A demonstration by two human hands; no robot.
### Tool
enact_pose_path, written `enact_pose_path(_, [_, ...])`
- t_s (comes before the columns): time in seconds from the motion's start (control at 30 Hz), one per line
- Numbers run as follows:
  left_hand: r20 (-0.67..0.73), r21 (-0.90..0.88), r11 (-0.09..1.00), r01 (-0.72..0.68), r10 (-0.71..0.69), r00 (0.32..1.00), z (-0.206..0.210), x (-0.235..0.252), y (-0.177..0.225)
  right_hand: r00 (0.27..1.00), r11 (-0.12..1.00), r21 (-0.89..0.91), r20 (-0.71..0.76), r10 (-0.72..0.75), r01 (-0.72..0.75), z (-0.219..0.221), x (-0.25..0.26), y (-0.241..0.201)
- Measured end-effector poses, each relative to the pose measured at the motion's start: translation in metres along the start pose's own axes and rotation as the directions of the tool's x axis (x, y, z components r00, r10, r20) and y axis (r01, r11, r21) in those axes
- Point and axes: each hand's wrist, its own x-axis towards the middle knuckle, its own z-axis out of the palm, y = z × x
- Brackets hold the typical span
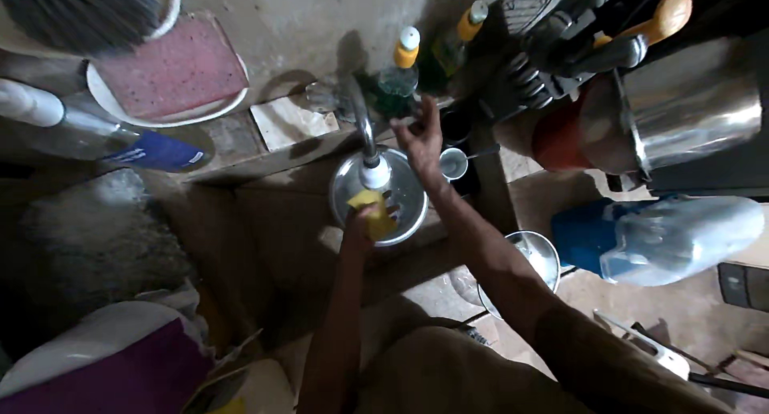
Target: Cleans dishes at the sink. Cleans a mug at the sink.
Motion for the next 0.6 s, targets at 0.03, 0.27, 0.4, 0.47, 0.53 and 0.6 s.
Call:
enact_pose_path(0.03, [0.031,0.011,1.0,0.009,-0.01,0.999,0.001,0.0,0.002,0.999,0.998,0.047,-0.009,-0.037,0.037,0.004,0.018,-0.004])
enact_pose_path(0.27, [-0.062,0.073,0.996,0.049,-0.044,0.997,0.011,0.026,0.001,0.978,0.976,0.16,0.12,-0.171,0.15,0.014,0.059,-0.028])
enact_pose_path(0.4, [-0.177,0.057,0.998,0.032,-0.022,0.984,0.015,0.036,0.004,0.984,0.98,0.16,0.111,-0.137,0.119,-0.017,0.027,-0.039])
enact_pose_path(0.47, [-0.091,-0.083,0.996,0.029,-0.036,0.995,0.01,0.04,0.003,0.989,0.985,0.161,0.121,-0.081,0.061,-0.042,-0.004,-0.041])
enact_pose_path(0.53, [0.01,-0.212,0.977,-0.002,0.005,1.0,0.005,0.039,0.004,0.98,0.996,0.071,0.193,0.035,-0.05,-0.071,-0.043,-0.044])
enact_pose_path(0.6, [-0.004,-0.274,0.962,0.009,-0.01,1.0,0.004,0.038,0.004,0.912,0.973,-0.129,0.343,0.227,-0.194,-0.105,-0.089,-0.051])
